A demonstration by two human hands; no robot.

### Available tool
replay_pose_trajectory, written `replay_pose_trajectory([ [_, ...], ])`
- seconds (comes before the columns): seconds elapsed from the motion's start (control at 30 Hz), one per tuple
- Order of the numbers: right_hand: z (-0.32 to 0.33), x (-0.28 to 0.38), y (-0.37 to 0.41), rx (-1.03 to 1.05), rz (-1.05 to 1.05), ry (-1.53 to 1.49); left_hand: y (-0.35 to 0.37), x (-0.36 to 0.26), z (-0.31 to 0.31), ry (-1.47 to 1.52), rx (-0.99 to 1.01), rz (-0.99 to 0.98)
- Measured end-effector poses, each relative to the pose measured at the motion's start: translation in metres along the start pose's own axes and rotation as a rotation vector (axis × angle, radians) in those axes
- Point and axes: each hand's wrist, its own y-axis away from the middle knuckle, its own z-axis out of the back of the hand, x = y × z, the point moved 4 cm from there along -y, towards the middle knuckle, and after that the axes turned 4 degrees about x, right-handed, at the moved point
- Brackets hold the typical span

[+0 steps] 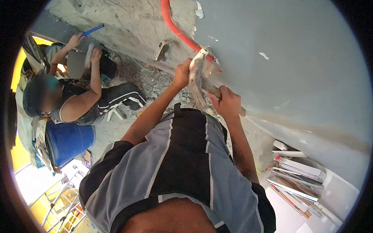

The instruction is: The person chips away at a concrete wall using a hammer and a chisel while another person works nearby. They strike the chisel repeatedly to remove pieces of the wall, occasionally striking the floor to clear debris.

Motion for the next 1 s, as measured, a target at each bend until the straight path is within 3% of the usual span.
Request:
replay_pose_trajectory([
  [0.03, -0.004, -0.004, -0.004, 0.062, -0.113, -0.011, -0.001, 0.000, 0.000, 0.002, -0.001, -0.002],
  [0.1, 0.010, 0.008, -0.003, 0.097, -0.062, -0.018, -0.003, 0.002, -0.001, 0.102, 0.008, 0.022],
  [0.17, 0.028, 0.027, -0.001, -0.075, 0.325, -0.099, -0.003, 0.002, -0.003, 0.026, 0.002, 0.039],
  [0.23, 0.019, 0.017, -0.003, -0.162, 0.374, -0.086, -0.003, 0.001, -0.002, 0.035, -0.015, -0.013],
  [0.3, 0.000, -0.014, -0.014, 0.037, -0.149, 0.042, -0.003, 0.002, -0.002, 0.012, -0.020, -0.014],
  [0.47, 0.028, 0.010, -0.002, 0.102, 0.004, 0.031, -0.007, 0.002, -0.002, 0.004, -0.059, -0.080],
  [0.53, 0.035, 0.023, 0.005, -0.087, 0.342, -0.194, -0.007, -0.003, 0.000, 0.029, -0.038, -0.047],
  [0.57, 0.024, 0.015, 0.002, -0.088, 0.339, -0.193, -0.008, -0.004, 0.000, 0.029, -0.035, -0.048],
  [0.63, -0.011, -0.022, -0.008, 0.036, -0.134, 0.091, -0.007, -0.002, -0.002, -0.031, -0.044, -0.012],
  [0.8, 0.026, 0.021, -0.007, 0.088, -0.083, -0.084, -0.004, 0.000, -0.007, 0.010, -0.070, -0.022],
  [0.87, 0.031, 0.028, 0.001, -0.094, 0.276, -0.305, -0.007, -0.002, -0.007, 0.006, -0.063, 0.008],
  [0.9, 0.022, 0.020, 0.004, -0.095, 0.271, -0.304, -0.008, -0.001, -0.007, 0.008, -0.059, 0.009],
  [0.97, -0.024, -0.030, -0.004, 0.015, -0.153, 0.078, -0.007, -0.002, -0.008, 0.007, -0.061, 0.031],
  [1.0, -0.024, -0.030, -0.003, 0.016, -0.148, 0.078, -0.005, -0.002, -0.008, 0.007, -0.067, 0.031],
])
